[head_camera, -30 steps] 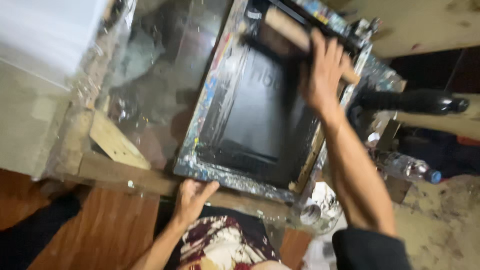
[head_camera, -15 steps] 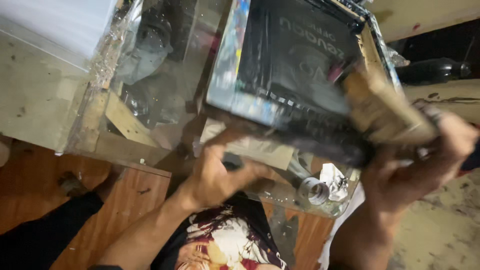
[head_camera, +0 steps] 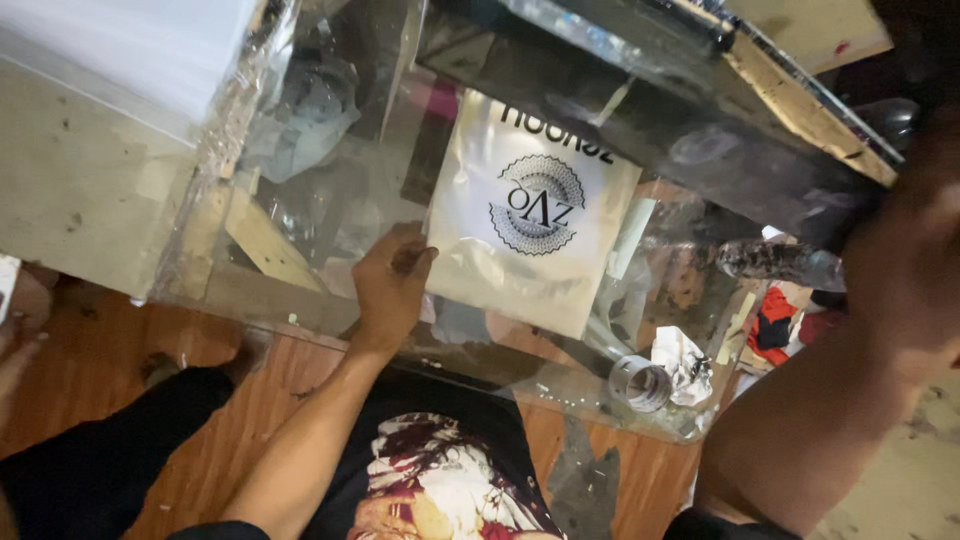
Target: The person performs screen printing by placing a white sheet under a screen frame, applying black ink, and using a squeegee to pull the ink across the mesh. They lift the screen to reveal the printed logo and repeat the process for multiple sheets.
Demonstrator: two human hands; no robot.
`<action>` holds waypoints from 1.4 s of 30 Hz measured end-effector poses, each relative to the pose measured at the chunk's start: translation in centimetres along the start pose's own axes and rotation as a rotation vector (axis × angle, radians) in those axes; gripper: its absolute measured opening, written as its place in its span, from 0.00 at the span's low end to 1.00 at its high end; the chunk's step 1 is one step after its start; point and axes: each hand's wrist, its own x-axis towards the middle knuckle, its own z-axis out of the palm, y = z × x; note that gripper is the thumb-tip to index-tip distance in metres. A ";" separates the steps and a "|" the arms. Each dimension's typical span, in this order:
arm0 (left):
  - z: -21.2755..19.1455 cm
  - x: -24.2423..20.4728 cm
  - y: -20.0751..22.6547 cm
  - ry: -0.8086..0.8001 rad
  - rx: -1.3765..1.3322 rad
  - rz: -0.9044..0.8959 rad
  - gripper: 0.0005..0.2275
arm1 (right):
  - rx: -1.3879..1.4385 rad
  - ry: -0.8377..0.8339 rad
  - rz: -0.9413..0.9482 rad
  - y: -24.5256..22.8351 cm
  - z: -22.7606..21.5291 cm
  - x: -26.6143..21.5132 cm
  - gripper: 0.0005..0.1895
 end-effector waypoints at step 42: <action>-13.5 0.5 17.8 0.133 0.304 0.173 0.36 | 1.614 0.212 0.302 2.7 -10.0 6.7 0.16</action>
